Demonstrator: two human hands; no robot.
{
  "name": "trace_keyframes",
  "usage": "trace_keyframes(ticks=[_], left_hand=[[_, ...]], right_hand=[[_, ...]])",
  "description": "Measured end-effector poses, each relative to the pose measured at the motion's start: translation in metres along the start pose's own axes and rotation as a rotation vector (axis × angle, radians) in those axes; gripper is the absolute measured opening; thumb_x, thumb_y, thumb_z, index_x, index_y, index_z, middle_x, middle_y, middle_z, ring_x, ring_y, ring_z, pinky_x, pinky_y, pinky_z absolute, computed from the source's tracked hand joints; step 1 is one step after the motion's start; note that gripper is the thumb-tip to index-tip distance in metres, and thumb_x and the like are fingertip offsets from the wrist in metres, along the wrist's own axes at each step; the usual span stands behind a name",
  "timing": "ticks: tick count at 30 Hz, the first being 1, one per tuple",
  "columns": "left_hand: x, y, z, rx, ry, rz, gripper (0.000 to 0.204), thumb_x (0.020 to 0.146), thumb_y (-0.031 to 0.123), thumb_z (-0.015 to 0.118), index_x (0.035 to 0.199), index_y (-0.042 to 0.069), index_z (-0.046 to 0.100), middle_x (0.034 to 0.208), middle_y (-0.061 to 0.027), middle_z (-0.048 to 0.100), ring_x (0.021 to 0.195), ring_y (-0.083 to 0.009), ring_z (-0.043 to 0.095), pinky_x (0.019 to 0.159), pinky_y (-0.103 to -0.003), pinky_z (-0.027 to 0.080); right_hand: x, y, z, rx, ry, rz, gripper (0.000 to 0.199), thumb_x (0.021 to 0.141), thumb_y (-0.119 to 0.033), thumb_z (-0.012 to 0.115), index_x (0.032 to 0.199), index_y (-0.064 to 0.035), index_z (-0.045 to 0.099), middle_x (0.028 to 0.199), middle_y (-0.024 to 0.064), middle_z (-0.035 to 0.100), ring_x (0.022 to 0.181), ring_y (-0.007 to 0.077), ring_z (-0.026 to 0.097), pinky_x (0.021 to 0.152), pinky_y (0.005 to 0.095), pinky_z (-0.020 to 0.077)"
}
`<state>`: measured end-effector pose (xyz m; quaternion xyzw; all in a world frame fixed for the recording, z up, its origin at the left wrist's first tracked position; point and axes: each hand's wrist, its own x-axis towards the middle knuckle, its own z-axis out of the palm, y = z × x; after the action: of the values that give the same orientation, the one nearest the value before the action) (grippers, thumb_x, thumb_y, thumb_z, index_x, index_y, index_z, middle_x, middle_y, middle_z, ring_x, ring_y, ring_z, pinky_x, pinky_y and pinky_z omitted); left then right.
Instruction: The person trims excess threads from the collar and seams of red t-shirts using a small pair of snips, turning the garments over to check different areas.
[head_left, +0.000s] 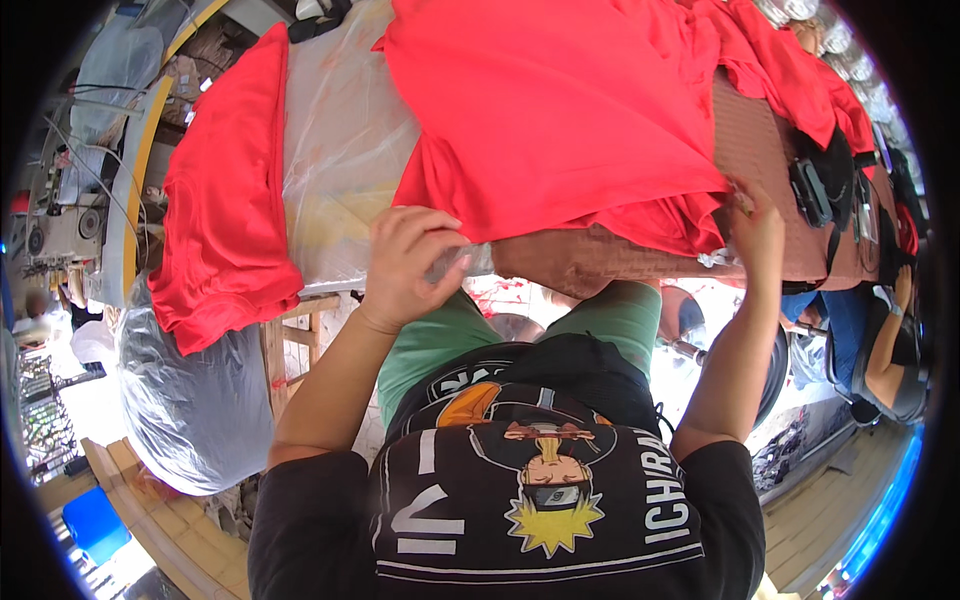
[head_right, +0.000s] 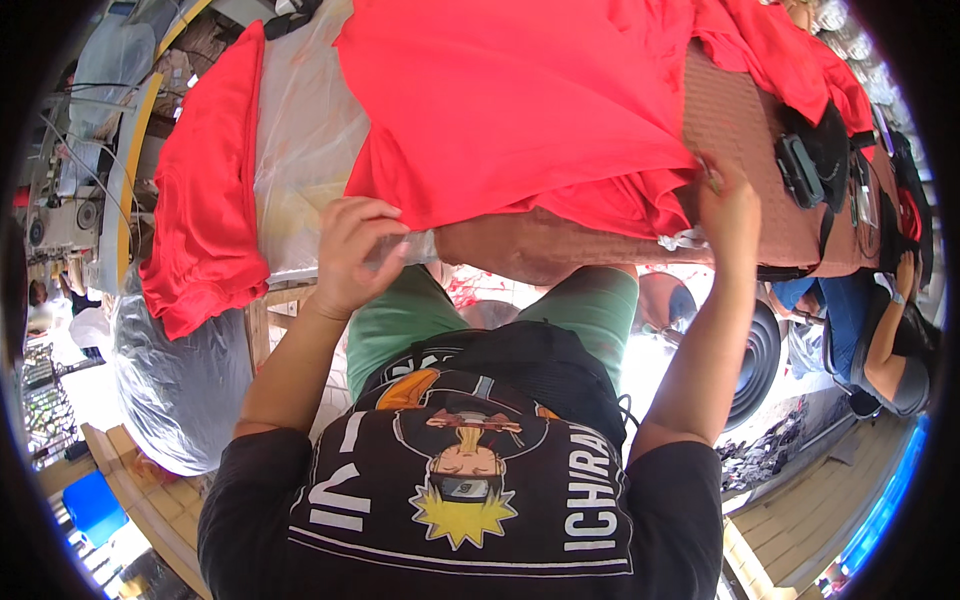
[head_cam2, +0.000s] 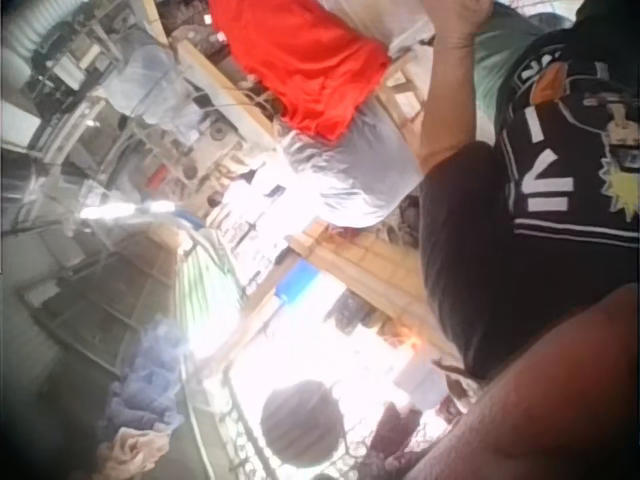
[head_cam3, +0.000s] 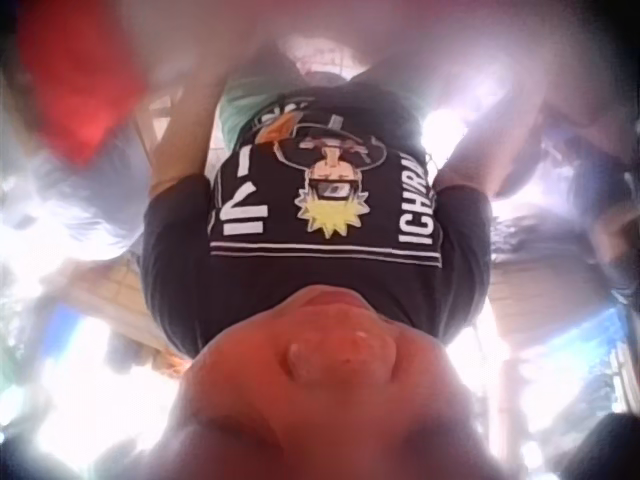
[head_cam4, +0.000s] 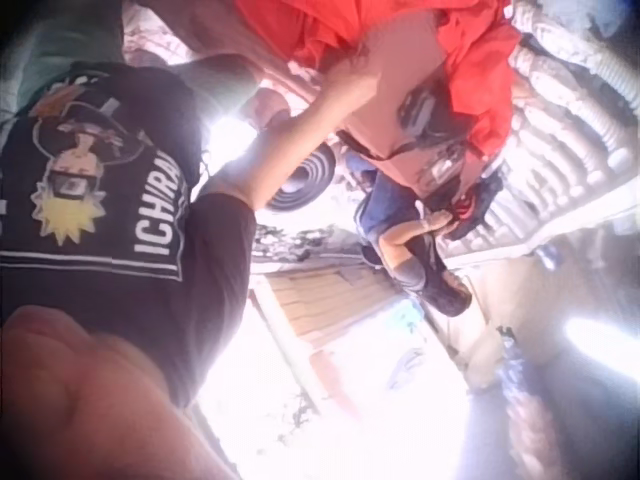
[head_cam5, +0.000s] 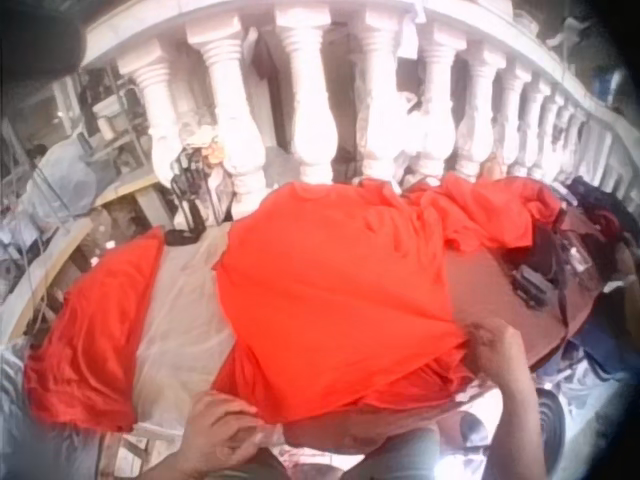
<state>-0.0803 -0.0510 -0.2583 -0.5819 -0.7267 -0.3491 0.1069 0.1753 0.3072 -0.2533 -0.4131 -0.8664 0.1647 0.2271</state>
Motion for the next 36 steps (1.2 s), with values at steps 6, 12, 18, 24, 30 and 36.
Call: trace_keyframes(ticks=[6, 12, 18, 24, 30, 36], left_hand=[[0.019, -0.018, -0.01, -0.244, 0.319, -0.377, 0.015, 0.079, 0.007, 0.068, 0.094, 0.004, 0.066, 0.098, -0.0105, 0.065, 0.09, -0.0271, 0.061, 0.084, -0.037, 0.047], [0.054, 0.008, 0.02, -0.16, -0.041, -0.149, 0.031, 0.078, 0.018, 0.073, 0.105, 0.005, 0.067, 0.11, -0.0078, 0.064, 0.095, -0.0244, 0.061, 0.085, -0.035, 0.048], [0.036, 0.002, 0.049, -0.099, -0.104, -0.305, 0.034, 0.074, 0.024, 0.076, 0.106, 0.01, 0.069, 0.109, -0.0046, 0.063, 0.098, -0.0235, 0.06, 0.083, -0.034, 0.049], [0.031, -0.001, 0.054, -0.052, -0.054, -0.225, 0.02, 0.076, 0.017, 0.074, 0.095, 0.009, 0.071, 0.098, -0.0049, 0.066, 0.088, -0.0237, 0.063, 0.076, -0.032, 0.05], [0.036, -0.006, 0.043, -0.551, 0.083, -0.682, 0.013, 0.085, 0.014, 0.069, 0.089, 0.002, 0.069, 0.096, -0.0043, 0.069, 0.085, -0.0131, 0.064, 0.077, -0.027, 0.05], [0.047, -0.018, 0.028, -1.033, 0.044, -1.013, 0.025, 0.092, 0.026, 0.063, 0.104, 0.004, 0.064, 0.102, -0.0064, 0.068, 0.098, -0.0141, 0.063, 0.088, -0.029, 0.048]], right_hand=[[0.014, -0.057, -0.036, 0.352, 0.095, -0.032, 0.022, 0.089, -0.006, 0.06, 0.109, -0.0079, 0.067, 0.097, 0.0042, 0.069, 0.073, 0.0081, 0.058, 0.066, 0.0231, 0.0457], [-0.014, -0.165, 0.033, 0.547, -0.189, -0.352, 0.019, 0.084, 0.0, 0.062, 0.102, -0.0051, 0.067, 0.091, 0.0049, 0.069, 0.08, 0.0125, 0.064, 0.071, 0.0263, 0.0499], [-0.029, -0.153, 0.091, 0.524, -0.357, -0.243, 0.018, 0.081, -0.003, 0.064, 0.099, -0.0019, 0.065, 0.09, 0.015, 0.066, 0.079, 0.0277, 0.065, 0.069, 0.0329, 0.05], [-0.031, -0.147, 0.092, 0.516, -0.356, -0.213, 0.018, 0.081, -0.004, 0.065, 0.099, -0.0021, 0.065, 0.089, 0.0146, 0.066, 0.079, 0.0277, 0.065, 0.069, 0.0327, 0.0497], [-0.032, -0.149, 0.089, 0.521, -0.374, -0.175, 0.017, 0.083, -0.009, 0.067, 0.098, -0.0019, 0.065, 0.088, 0.0131, 0.066, 0.075, 0.0236, 0.064, 0.069, 0.0304, 0.0495], [-0.032, -0.169, 0.086, 0.634, -0.509, -0.161, 0.024, 0.083, -0.016, 0.07, 0.103, -0.0039, 0.063, 0.091, 0.009, 0.067, 0.078, 0.0195, 0.064, 0.071, 0.0294, 0.05]])
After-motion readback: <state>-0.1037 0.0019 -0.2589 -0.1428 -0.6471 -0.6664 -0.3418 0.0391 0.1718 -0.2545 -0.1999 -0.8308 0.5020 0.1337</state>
